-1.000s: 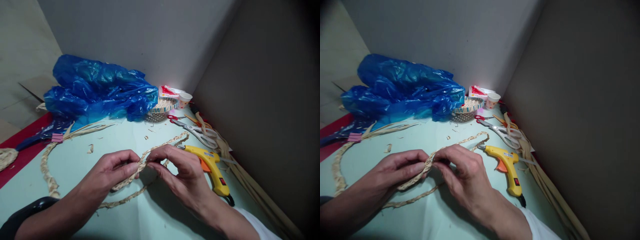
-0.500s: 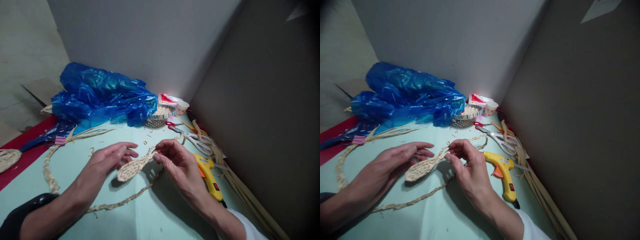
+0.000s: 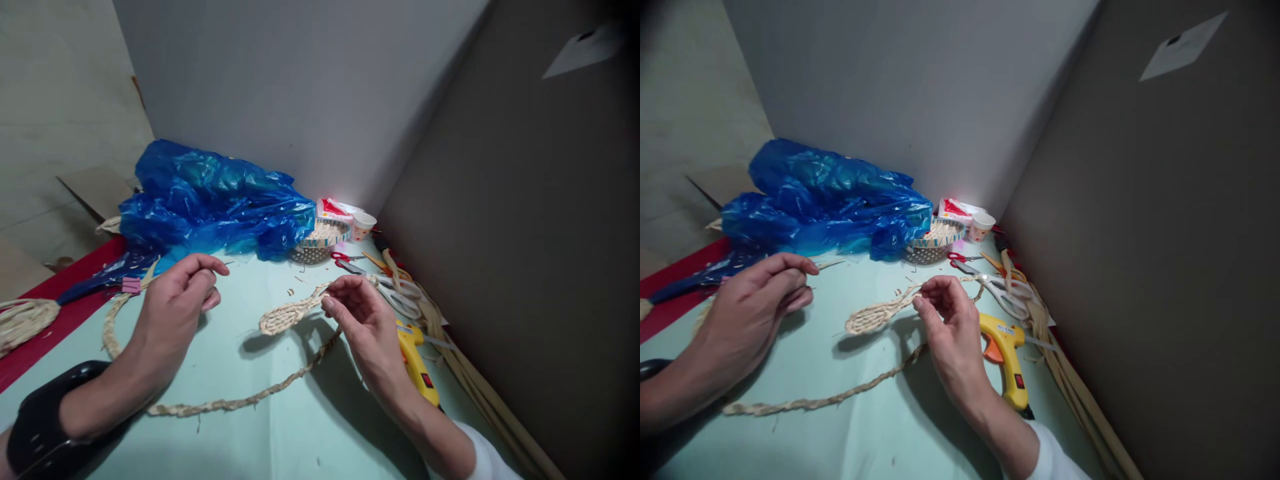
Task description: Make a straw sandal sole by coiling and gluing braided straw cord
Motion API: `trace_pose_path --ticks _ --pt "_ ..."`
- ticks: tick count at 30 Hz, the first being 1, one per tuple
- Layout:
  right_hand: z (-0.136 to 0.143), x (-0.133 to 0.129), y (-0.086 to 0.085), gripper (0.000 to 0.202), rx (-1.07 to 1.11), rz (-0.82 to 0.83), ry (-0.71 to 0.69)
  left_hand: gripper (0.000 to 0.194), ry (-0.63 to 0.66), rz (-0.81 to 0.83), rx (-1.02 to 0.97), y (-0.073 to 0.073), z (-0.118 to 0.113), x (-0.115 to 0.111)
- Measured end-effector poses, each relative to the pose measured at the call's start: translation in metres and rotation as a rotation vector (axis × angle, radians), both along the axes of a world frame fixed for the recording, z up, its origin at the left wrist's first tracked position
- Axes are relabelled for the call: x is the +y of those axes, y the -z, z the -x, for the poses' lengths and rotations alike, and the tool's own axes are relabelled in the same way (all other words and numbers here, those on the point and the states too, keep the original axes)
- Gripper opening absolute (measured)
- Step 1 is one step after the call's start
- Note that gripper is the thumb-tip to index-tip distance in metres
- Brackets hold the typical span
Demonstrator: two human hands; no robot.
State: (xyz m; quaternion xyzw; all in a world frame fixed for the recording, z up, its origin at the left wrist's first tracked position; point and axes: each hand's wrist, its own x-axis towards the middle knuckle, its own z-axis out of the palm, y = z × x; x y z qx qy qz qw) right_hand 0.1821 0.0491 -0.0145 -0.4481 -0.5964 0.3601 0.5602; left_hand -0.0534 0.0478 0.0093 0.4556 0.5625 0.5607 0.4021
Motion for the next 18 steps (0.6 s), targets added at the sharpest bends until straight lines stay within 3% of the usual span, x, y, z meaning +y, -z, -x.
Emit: trace_pose_path --ticks 4,7,12,18 --pt "0.0 0.001 -0.001 0.023 0.037 -0.011 0.009 0.003 -0.011 -0.032 -0.027 -0.004 0.005 0.005" --pt "0.001 0.002 0.0 0.026 0.061 -0.004 -0.011 0.013 0.035 -0.029 -0.013 -0.006 0.004 0.007" --pt "0.001 0.003 0.002 0.035 0.118 0.018 -0.051 0.019 0.093 -0.038 0.102 -0.005 0.004 0.006" --pt "0.0 0.005 0.001 0.038 0.202 0.006 -0.07 0.013 0.123 -0.105 0.31 -0.017 0.017 -0.017"
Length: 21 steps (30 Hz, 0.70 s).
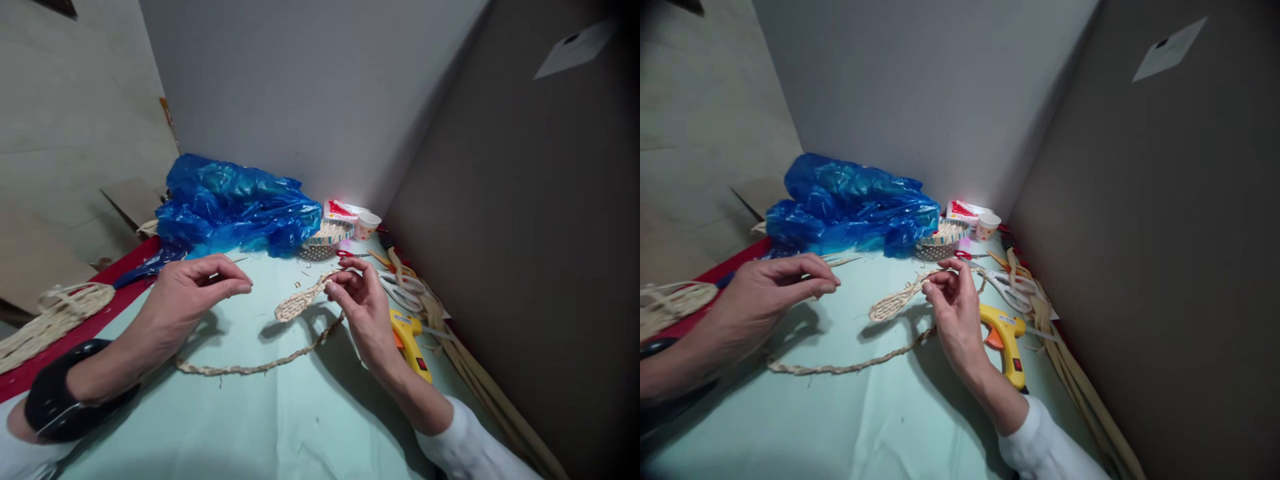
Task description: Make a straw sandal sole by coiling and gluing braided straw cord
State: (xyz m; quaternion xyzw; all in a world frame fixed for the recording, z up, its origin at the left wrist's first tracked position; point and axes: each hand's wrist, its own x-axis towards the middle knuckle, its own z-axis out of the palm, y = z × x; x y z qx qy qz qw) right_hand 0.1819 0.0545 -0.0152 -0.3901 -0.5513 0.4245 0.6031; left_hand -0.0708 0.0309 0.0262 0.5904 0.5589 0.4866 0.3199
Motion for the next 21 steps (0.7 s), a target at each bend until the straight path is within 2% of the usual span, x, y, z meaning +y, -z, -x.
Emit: trace_pose_path --ticks 4,5,7,9,12,15,18,20,21 --pt "0.0 0.002 0.0 0.037 0.05 -0.012 -0.017 0.038 0.05 0.054 0.061 -0.018 0.02 -0.029" --pt "0.0 0.002 0.0 0.037 0.062 -0.012 -0.024 0.04 0.065 0.084 0.079 -0.022 0.025 -0.034" --pt "0.001 0.002 -0.002 0.036 0.09 -0.014 -0.042 0.026 0.107 0.115 0.113 -0.03 0.034 -0.042" --pt "0.002 0.0 -0.005 0.035 0.118 -0.019 -0.07 0.033 0.154 0.094 0.181 -0.036 0.037 -0.043" --pt "0.009 -0.006 -0.011 0.032 0.155 -0.025 -0.125 0.036 0.235 0.096 0.233 -0.036 0.025 -0.037" --pt "0.02 -0.012 -0.019 0.03 0.169 -0.04 -0.191 0.038 0.356 0.149 0.189 -0.032 -0.006 -0.027" --pt "0.03 -0.014 -0.035 0.033 0.158 -0.08 -0.263 0.038 0.484 0.176 0.141 -0.039 -0.035 -0.017" --pt "0.031 -0.013 -0.053 0.039 0.134 -0.113 -0.328 0.042 0.502 0.184 0.086 -0.048 -0.036 -0.014" --pt "0.028 -0.013 -0.063 0.041 0.106 -0.137 -0.358 0.042 0.479 0.17 0.047 -0.05 -0.028 -0.014"
